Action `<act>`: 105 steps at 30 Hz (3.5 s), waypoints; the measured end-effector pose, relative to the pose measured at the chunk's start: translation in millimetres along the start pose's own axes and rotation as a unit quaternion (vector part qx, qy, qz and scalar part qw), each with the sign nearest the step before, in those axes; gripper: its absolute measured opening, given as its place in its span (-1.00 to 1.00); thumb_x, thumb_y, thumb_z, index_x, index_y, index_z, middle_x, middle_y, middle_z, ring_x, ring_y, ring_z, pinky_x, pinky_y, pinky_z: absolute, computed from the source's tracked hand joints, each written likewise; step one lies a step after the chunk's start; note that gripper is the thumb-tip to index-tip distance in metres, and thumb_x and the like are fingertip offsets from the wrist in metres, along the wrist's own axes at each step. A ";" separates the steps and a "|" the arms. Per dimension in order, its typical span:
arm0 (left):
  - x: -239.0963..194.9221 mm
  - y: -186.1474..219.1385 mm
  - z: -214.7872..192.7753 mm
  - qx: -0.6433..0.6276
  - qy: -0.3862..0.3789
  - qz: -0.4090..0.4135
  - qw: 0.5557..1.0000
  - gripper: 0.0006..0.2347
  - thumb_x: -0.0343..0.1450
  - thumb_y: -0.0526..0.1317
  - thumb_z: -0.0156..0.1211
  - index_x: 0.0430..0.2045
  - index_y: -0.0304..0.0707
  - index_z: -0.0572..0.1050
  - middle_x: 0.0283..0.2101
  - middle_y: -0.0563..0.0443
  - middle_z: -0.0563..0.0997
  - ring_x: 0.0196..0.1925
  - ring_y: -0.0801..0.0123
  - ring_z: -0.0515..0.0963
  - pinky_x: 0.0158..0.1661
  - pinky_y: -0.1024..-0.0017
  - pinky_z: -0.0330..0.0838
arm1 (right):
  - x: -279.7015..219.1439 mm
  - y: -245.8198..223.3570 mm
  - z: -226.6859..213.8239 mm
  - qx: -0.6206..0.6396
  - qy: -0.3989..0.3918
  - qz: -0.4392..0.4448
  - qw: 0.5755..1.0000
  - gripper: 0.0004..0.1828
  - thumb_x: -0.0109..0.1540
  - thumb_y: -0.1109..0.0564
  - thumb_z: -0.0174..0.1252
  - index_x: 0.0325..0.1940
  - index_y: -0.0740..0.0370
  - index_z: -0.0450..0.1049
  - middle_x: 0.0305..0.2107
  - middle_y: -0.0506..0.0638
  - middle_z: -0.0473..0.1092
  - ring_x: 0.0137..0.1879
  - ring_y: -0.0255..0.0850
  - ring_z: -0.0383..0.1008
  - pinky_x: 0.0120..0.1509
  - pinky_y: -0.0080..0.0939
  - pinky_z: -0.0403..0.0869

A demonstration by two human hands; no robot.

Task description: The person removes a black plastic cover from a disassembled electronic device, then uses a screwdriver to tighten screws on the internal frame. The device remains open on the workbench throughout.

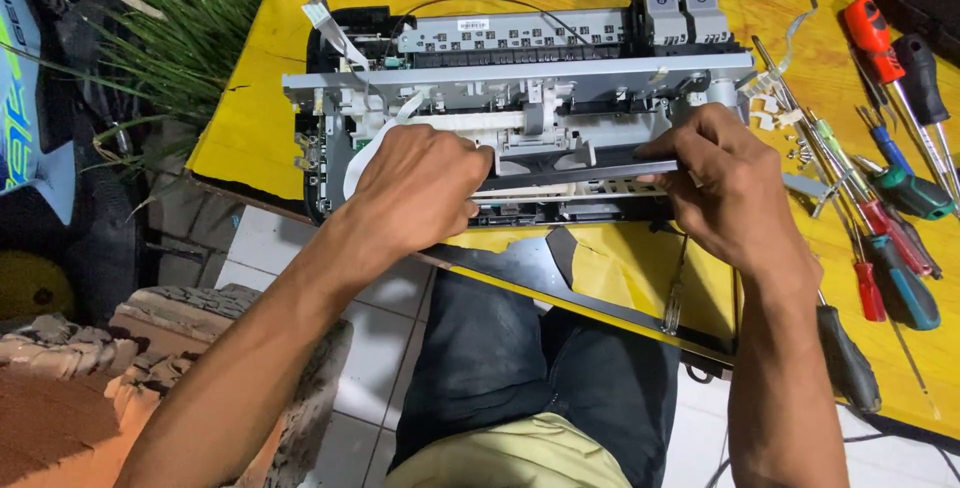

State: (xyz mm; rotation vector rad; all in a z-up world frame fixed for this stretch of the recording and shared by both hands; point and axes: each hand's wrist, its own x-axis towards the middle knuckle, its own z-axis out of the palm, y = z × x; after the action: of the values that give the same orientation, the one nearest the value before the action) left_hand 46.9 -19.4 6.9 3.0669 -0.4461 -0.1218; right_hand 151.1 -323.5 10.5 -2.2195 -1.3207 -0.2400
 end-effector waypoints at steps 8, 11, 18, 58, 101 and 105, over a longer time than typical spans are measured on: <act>2.8 -2.1 -11.2 0.012 -0.056 0.019 0.998 -0.76 0.27 -0.23 0.37 -0.70 -0.23 0.37 -0.68 -0.01 0.47 -0.59 0.09 0.54 -0.55 0.15 0.37 | 3.1 -6.0 -3.2 -0.022 -0.042 0.030 0.998 -0.91 0.35 0.24 0.18 -0.12 0.34 0.45 -0.26 0.11 0.33 -0.18 -0.06 0.36 -0.11 -0.05 0.33; 0.8 -2.1 -24.8 -0.021 -0.102 0.023 0.994 -0.67 0.38 -0.07 0.47 -0.59 -0.24 0.42 -0.55 0.02 0.52 -0.51 0.15 0.59 -0.47 0.16 0.50 | 3.0 -5.7 -4.6 -0.058 -0.049 0.019 0.997 -0.86 0.35 0.15 0.20 -0.12 0.29 0.45 -0.31 0.09 0.33 -0.16 -0.03 0.36 0.09 0.03 0.30; 12.4 -23.3 -14.9 -0.063 -0.147 0.055 0.986 -0.78 0.18 -0.55 0.00 -0.79 -0.16 0.29 -0.74 0.06 0.35 -0.63 0.21 0.38 -0.42 0.26 0.27 | 23.9 13.4 -9.0 -0.080 -0.117 0.044 0.989 -0.71 0.21 0.15 0.33 -0.01 0.20 0.50 -0.15 0.06 0.44 -0.02 -0.05 0.45 0.22 0.06 0.26; -24.2 4.7 2.7 0.167 0.199 0.128 0.957 -0.78 0.47 -0.35 0.12 -0.02 -0.41 0.52 -0.10 -0.27 0.66 0.01 0.01 0.71 -0.05 0.30 0.61 | -15.6 -2.4 29.0 -0.156 0.208 -0.106 0.960 -0.83 0.39 0.27 0.17 -0.14 0.19 0.69 -0.25 0.04 0.49 -0.04 0.00 0.52 0.23 0.01 0.32; -10.7 -17.8 8.3 -0.027 0.040 0.098 0.994 -0.60 0.23 -0.43 0.26 -0.02 -0.51 0.51 -0.36 -0.30 0.62 -0.36 -0.13 0.69 -0.35 0.04 0.60 | -8.2 20.2 23.1 -0.083 0.133 -0.042 0.987 -0.75 0.24 0.45 0.31 -0.07 0.22 0.58 -0.08 0.06 0.52 0.07 0.02 0.55 0.14 -0.06 0.36; -8.5 -19.8 8.9 -0.051 0.025 0.108 0.993 -0.59 0.20 -0.46 0.24 -0.02 -0.57 0.51 -0.41 -0.31 0.61 -0.41 -0.15 0.67 -0.39 0.04 0.55 | -10.7 15.7 25.4 -0.071 0.132 -0.019 0.989 -0.75 0.26 0.45 0.30 -0.07 0.21 0.57 -0.07 0.06 0.50 0.08 0.03 0.53 0.15 -0.07 0.34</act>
State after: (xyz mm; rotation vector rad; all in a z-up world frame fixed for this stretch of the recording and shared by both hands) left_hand 43.7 1.7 -2.3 2.8914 -0.7388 -0.0582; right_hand 156.2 -324.0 -20.8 -2.1882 -1.2344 -0.6372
